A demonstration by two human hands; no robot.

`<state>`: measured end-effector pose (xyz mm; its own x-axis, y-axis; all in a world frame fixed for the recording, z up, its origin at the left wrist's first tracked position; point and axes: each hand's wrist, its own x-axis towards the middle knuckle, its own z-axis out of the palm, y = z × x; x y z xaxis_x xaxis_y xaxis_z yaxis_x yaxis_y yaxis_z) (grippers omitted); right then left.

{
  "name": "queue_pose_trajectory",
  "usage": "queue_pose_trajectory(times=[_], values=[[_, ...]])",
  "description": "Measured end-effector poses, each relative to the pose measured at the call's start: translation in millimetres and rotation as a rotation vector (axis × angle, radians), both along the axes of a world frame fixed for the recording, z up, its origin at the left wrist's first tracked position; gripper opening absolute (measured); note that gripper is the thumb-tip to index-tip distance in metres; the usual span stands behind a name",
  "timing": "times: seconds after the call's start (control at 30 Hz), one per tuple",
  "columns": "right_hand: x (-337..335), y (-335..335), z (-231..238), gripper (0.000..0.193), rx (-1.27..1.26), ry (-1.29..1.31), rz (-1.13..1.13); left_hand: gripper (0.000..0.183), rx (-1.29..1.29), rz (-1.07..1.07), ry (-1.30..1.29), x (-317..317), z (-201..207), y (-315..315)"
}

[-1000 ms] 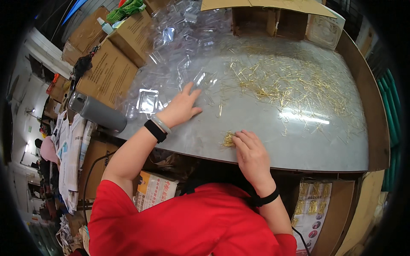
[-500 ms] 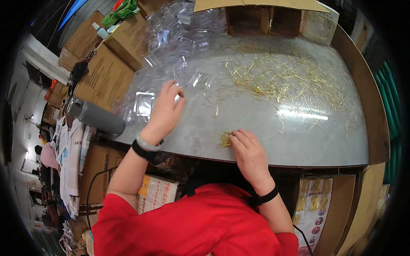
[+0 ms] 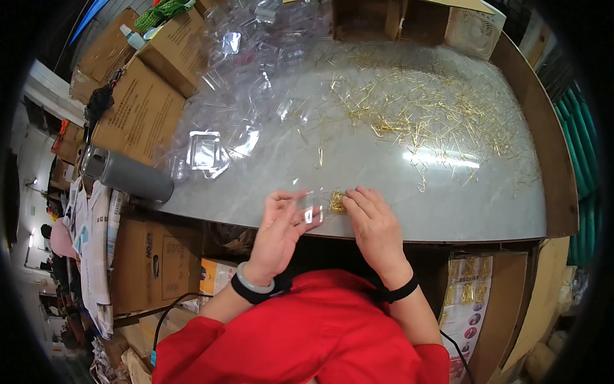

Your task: Sorting small gold-colored metal pins into plastic bags at a workbench.

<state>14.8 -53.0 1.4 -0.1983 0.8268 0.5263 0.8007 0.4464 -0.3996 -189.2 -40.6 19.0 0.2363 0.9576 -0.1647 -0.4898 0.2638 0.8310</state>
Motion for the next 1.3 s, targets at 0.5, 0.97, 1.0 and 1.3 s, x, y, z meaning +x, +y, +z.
queue_pose_trajectory(times=[0.5,0.97,1.0,1.3], values=[[-4,-1,-1,0.031,-0.015,-0.001,-0.014,0.044,-0.462,-0.543,-0.165,-68,-16,-39],[-23,-56,-1,0.039,-0.136,-0.004,0.371,0.036,-0.448,-0.431,-0.243,-34,-42,-41],[-23,-58,-2,0.039,-0.158,0.041,0.382,0.037,-0.424,-0.45,-0.229,-35,-39,-44],[-23,-35,28,0.033,-0.033,0.247,0.344,0.041,-0.069,-0.446,0.085,-17,1,-9]])
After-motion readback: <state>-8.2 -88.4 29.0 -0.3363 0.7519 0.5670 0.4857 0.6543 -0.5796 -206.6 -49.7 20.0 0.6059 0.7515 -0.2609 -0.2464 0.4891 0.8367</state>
